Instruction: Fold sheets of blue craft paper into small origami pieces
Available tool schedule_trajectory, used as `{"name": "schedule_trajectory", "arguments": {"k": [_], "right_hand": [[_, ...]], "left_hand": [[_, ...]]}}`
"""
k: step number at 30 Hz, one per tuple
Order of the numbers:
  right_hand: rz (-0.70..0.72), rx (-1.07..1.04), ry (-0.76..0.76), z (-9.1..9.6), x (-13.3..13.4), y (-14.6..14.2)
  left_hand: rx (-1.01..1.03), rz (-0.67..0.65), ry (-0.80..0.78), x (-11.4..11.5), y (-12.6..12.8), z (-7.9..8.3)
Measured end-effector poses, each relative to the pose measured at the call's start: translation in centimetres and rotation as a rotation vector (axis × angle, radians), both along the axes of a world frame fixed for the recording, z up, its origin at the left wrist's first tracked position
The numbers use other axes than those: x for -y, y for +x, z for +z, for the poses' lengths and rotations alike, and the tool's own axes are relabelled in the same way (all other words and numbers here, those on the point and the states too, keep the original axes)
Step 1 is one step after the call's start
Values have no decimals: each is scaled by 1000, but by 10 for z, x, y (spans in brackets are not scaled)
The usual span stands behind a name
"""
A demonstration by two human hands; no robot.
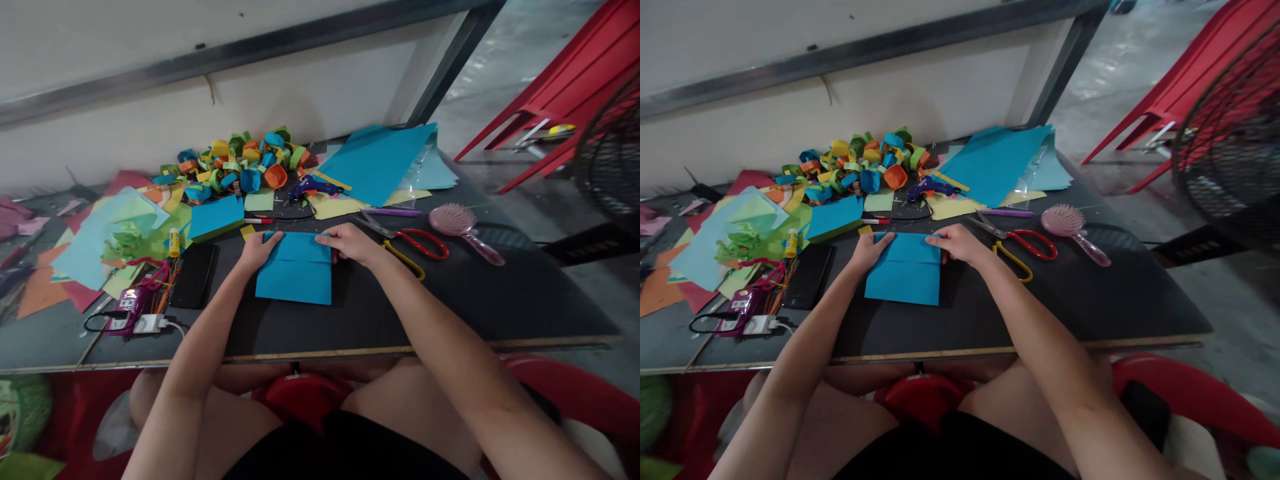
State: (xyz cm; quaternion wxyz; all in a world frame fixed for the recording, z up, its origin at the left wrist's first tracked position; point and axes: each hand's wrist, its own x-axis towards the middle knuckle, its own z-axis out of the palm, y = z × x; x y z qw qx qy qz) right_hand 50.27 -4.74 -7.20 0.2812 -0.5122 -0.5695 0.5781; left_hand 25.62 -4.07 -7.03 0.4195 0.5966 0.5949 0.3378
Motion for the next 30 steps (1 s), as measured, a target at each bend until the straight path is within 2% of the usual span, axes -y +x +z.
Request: {"name": "schedule_trajectory", "arguments": {"k": [6,14,21,23,26,30], "right_hand": [[-59,-136,-71,8,1,4],[-144,-133,-12,-1,-1,0],[-82,-117,-33,-2,-3,4],[-123,-68,24,-2,-4,5],[-242,1,195,-2,-3,4],[-284,-79,207,-1,1,-2]], "left_hand": [[30,-58,33,-2,-2,-2],[47,-73,19,-2,-2,-8],[149,-25,11,-1,-7,-7],[178,-12,14,-1,-8,-5],[196,2,29,0,-8,-2],[151,4,36,3,-5,1]]}}
